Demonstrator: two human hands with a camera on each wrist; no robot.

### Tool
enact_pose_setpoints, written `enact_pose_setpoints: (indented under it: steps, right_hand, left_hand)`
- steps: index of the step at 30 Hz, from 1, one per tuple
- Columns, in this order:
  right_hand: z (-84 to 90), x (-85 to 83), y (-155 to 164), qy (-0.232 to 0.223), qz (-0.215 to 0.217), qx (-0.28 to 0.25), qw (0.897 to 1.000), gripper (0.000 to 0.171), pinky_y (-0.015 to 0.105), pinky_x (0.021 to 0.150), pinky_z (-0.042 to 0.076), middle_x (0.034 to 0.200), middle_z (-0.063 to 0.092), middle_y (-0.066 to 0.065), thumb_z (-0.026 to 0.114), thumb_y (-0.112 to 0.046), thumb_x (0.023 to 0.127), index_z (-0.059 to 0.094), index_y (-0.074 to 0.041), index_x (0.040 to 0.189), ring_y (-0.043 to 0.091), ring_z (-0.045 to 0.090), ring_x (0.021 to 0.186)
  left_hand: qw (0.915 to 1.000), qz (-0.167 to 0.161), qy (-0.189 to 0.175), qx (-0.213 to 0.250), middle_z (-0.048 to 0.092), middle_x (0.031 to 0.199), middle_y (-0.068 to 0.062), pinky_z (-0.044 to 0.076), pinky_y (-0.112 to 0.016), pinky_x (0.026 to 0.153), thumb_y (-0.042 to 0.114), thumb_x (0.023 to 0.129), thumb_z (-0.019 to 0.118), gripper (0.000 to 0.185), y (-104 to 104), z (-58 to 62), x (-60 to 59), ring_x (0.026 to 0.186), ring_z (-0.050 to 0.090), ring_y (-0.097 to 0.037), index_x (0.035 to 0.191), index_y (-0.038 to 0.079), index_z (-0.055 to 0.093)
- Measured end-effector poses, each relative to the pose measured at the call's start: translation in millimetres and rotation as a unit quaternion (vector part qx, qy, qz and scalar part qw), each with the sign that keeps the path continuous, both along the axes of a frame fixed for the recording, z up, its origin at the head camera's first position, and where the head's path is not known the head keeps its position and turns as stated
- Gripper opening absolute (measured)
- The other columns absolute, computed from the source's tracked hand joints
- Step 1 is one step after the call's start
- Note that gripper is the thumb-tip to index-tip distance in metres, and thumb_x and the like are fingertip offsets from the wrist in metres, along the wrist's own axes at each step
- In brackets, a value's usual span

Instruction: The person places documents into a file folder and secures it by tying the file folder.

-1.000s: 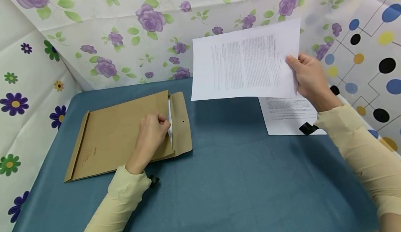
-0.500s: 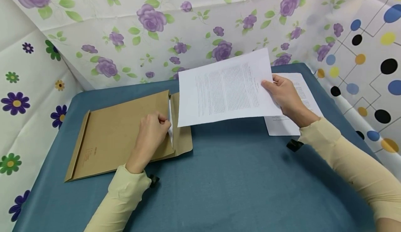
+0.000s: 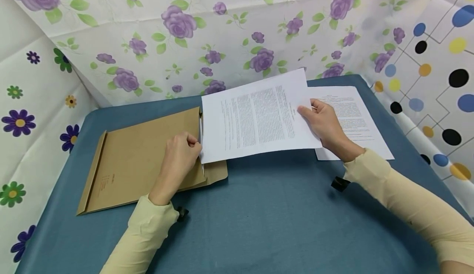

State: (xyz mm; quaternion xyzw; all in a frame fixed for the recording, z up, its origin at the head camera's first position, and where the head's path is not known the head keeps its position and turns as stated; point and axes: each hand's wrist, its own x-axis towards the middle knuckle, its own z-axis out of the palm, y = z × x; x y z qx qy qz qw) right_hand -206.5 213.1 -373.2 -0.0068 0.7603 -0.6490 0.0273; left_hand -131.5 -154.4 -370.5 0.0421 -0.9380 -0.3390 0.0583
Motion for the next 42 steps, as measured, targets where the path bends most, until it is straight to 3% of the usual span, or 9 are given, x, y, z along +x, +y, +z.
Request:
enact_pose_setpoints:
  steps: [8,17,26,37,39,42]
  right_hand:
    - [-3.3,6.8,-5.9,-0.022,0.011,-0.009,1.0,0.039,0.036,0.067,0.061,0.111,0.076,0.007,0.06,-0.027,0.105,0.058,-0.005,0.138,0.02,0.076,0.086]
    - [-6.3,11.6,-2.7,-0.042,0.016,0.01,0.999,0.041,0.039,0.066,0.061,0.111,0.075,0.008,0.06,-0.029,0.105,0.056,-0.005,0.138,0.023,0.077,0.086]
    - [-10.3,15.4,-5.7,-0.05,0.041,-0.008,0.998,0.043,0.042,0.067,0.061,0.114,0.075,0.011,0.06,-0.028,0.105,0.054,-0.005,0.142,0.026,0.077,0.087]
    - [-15.8,16.4,-24.0,-0.05,0.137,-0.019,0.989,0.041,0.043,0.067,0.062,0.119,0.072,0.016,0.047,-0.024,0.111,0.049,-0.002,0.146,0.025,0.076,0.088]
    - [-14.9,16.5,-27.3,-0.06,0.173,-0.02,0.983,0.043,0.043,0.07,0.061,0.125,0.068,0.018,0.042,-0.023,0.112,0.046,-0.004,0.15,0.027,0.075,0.094]
    - [-10.1,15.1,-28.7,-0.081,0.246,-0.024,0.966,0.045,0.041,0.083,0.059,0.138,0.06,0.02,0.036,-0.02,0.113,0.039,-0.005,0.156,0.029,0.068,0.11]
  left_hand:
    - [1.0,0.002,-0.005,0.006,0.068,0.089,-0.016,0.046,-0.032,0.063,0.002,0.092,0.059,0.012,0.1,-0.9,0.1,0.073,0.06,-0.027,0.096,-0.003,0.069]
    - [0.9999,0.004,-0.005,0.008,0.068,0.088,-0.015,0.045,-0.031,0.06,0.002,0.091,0.057,0.014,0.6,-0.9,-0.6,0.07,0.059,-0.026,0.096,-0.003,0.069]
    - [0.9999,0.011,-0.009,0.005,0.067,0.089,-0.016,0.047,-0.033,0.064,0.003,0.092,0.059,0.012,1.9,0.1,-0.4,0.076,0.061,-0.028,0.096,-0.003,0.069]
    - [0.9999,0.012,-0.004,0.007,0.067,0.089,-0.017,0.046,-0.031,0.061,0.002,0.092,0.059,0.013,3.6,-3.1,0.0,0.075,0.06,-0.028,0.097,-0.004,0.069]
    - [0.9999,0.012,-0.003,0.007,0.067,0.089,-0.017,0.046,-0.031,0.061,0.002,0.092,0.059,0.013,3.9,-3.3,0.3,0.075,0.06,-0.028,0.096,-0.004,0.069]
    - [0.9999,0.014,-0.003,0.005,0.067,0.089,-0.017,0.046,-0.03,0.061,0.002,0.092,0.059,0.013,4.5,-3.3,0.6,0.075,0.06,-0.028,0.096,-0.004,0.069]
